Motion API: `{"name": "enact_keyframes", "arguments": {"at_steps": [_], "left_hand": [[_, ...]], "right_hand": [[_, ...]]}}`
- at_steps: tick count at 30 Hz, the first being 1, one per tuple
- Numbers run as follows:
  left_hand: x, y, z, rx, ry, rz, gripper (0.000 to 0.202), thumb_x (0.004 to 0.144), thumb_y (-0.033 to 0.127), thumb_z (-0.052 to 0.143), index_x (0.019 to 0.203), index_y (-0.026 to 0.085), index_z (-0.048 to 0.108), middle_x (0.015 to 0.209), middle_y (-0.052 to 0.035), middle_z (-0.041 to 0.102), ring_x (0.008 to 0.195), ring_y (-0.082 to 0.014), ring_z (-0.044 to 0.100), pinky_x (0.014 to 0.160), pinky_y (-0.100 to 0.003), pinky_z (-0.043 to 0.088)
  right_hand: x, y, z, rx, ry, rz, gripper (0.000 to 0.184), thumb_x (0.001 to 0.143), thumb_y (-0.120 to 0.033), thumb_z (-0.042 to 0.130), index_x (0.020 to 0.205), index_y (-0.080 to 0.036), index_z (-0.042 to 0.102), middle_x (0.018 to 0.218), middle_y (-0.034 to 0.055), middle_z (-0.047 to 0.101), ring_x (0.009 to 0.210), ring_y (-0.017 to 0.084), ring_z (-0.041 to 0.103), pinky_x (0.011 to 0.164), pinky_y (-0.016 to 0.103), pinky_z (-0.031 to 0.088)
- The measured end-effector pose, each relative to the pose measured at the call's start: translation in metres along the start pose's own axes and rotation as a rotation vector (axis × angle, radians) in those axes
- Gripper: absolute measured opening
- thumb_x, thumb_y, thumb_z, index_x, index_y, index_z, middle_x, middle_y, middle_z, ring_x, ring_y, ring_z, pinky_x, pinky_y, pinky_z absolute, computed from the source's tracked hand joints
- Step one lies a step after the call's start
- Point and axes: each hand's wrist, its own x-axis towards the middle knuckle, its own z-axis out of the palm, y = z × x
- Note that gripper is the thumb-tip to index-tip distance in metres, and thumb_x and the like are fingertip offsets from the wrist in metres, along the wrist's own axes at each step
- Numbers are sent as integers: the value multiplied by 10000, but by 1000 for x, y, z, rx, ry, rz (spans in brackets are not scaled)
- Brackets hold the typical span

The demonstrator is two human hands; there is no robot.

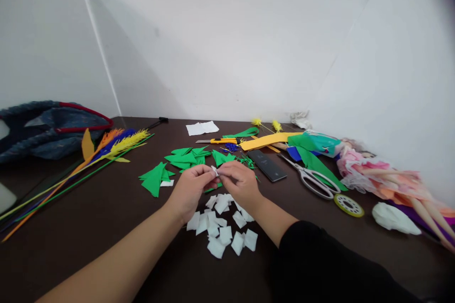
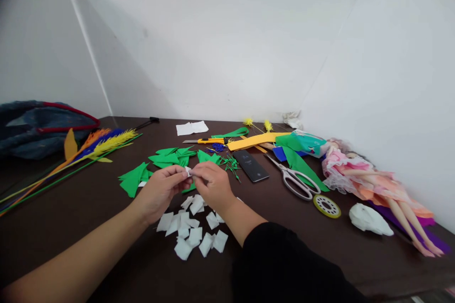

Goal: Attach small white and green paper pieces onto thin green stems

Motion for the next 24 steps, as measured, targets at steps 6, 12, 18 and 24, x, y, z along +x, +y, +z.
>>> {"name": "enact_keyframes", "arguments": {"at_steps": [6, 12, 18, 24], "left_hand": [[4, -5, 0, 137, -11, 112, 96, 669, 235, 571, 629, 156, 536, 618, 28, 519, 591, -96, 478, 594, -217, 406], [3, -6, 0, 345, -16, 203, 95, 677, 233, 527, 611, 165, 539, 581, 32, 490, 576, -112, 457, 558, -219, 373], [3, -9, 0, 210, -63, 150, 160, 712, 285, 521, 629, 158, 574, 602, 14, 545, 603, -122, 496, 605, -233, 397], [0, -7, -4, 263, -43, 144, 168, 709, 285, 522, 640, 153, 599, 585, 2, 559, 593, -134, 516, 593, -241, 403]], "right_hand": [[2, -6, -3, 110, -20, 83, 109, 726, -167, 548, 776, -195, 641, 803, 52, 631, 763, 162, 588, 717, 309, 492], [1, -4, -2, 50, -22, 162, 105, 740, -167, 511, 688, -190, 600, 702, 26, 608, 672, 146, 568, 658, 286, 474], [0, -2, -1, -8, -27, 168, 99, 738, -147, 498, 708, -186, 584, 689, 17, 589, 658, 137, 553, 634, 267, 455], [0, -6, -2, 0, -72, 147, 106, 735, -150, 508, 768, -194, 598, 746, 28, 606, 705, 144, 568, 671, 276, 465]]}}
